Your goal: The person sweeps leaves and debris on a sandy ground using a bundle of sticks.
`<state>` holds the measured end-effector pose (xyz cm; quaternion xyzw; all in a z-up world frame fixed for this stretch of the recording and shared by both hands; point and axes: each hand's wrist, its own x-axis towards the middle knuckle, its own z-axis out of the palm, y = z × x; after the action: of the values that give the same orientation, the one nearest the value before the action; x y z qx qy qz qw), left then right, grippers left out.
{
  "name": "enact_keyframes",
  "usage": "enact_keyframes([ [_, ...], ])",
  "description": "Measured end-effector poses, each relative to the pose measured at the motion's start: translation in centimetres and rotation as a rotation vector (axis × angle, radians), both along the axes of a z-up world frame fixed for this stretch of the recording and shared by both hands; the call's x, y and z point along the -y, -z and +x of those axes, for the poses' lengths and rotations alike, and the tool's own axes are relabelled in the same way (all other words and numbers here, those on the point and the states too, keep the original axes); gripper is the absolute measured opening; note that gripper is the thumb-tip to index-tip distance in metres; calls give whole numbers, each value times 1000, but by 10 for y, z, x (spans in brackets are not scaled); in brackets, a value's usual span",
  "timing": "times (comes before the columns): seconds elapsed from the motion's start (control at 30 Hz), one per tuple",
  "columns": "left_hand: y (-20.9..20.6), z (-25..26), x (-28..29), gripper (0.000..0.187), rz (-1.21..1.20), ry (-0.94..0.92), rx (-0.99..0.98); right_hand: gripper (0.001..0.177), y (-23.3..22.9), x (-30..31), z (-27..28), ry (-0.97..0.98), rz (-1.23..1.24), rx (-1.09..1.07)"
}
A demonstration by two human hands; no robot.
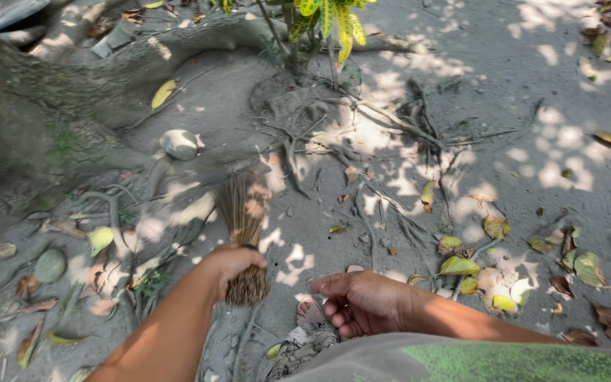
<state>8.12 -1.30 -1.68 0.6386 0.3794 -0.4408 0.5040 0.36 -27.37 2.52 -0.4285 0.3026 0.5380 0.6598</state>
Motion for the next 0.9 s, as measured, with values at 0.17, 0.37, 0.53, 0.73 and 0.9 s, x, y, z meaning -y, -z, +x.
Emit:
enact_keyframes([
  [0.17,-29,-8,-31,35,-334,-104,-101,41,-12,-5,4,0,24,29],
  [0.37,-89,-71,-40,37,-329,-207,23,40,-20,-11,12,-19,63,85],
  [0.53,-47,-49,-1,26,-84,-130,66,38,-2,2,8,30,70,35],
  [0.73,9,-9,68,19,-476,-49,-87,45,6,9,0,189,-60,-185],
  [0.9,-18,-16,95,19,-662,-106,-110,70,-31,1,13,257,53,-117],
])
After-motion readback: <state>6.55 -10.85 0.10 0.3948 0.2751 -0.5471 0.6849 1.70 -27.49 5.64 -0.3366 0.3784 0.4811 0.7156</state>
